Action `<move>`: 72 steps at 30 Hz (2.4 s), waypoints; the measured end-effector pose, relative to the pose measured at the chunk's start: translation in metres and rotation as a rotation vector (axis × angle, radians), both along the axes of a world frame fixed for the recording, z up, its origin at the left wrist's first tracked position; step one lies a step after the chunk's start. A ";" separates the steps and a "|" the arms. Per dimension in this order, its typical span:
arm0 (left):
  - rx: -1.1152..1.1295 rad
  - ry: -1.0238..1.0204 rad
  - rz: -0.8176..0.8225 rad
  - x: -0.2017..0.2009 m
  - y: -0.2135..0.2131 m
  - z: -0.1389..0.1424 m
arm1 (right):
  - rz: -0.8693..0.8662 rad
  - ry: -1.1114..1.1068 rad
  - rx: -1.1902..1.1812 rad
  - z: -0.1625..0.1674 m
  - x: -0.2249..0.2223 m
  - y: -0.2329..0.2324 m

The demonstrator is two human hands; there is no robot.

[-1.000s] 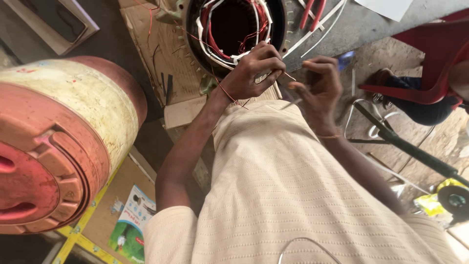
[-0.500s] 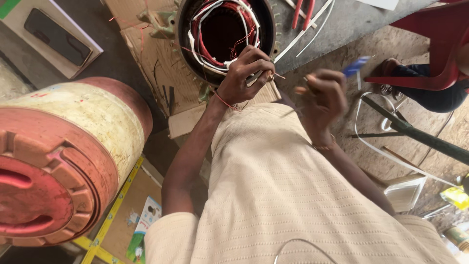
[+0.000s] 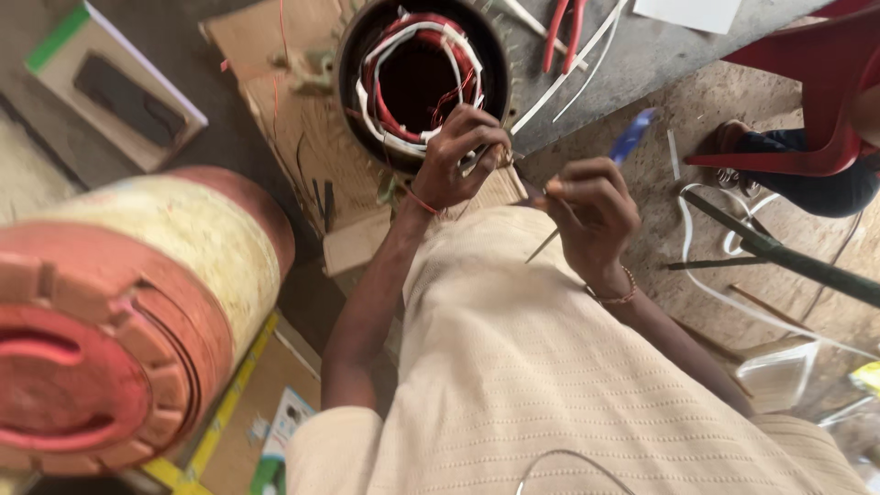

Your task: The person wraps white insulating tape around the ends of copper wires on a motor stator. They use scissors to cut the tape and pliers to adjust the wires, repeating the process for multiple wire ends.

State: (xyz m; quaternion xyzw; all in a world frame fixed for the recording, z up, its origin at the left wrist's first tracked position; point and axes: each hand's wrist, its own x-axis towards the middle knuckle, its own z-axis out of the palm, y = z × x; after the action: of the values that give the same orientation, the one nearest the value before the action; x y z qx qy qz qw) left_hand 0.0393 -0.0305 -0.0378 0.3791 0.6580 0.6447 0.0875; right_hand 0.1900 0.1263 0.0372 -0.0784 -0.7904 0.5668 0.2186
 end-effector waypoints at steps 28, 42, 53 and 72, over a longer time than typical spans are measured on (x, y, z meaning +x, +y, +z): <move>-0.041 0.031 0.031 -0.002 0.005 0.012 | -0.027 -0.104 -0.037 -0.019 -0.059 -0.024; -0.023 -0.009 0.016 -0.004 0.004 0.009 | -0.097 -0.160 -0.091 -0.017 -0.046 -0.024; -0.031 0.041 0.021 -0.005 0.004 0.011 | -0.123 0.078 0.122 -0.020 -0.040 -0.034; -0.019 0.178 0.182 0.008 0.010 -0.004 | -0.168 -0.153 -0.109 -0.015 -0.060 -0.045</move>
State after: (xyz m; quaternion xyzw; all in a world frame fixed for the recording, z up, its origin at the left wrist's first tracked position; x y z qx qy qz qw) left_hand 0.0474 -0.0201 -0.0421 0.3728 0.7010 0.6074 -0.0263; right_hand 0.1301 0.0816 0.0221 -0.1991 -0.7633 0.5812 0.1998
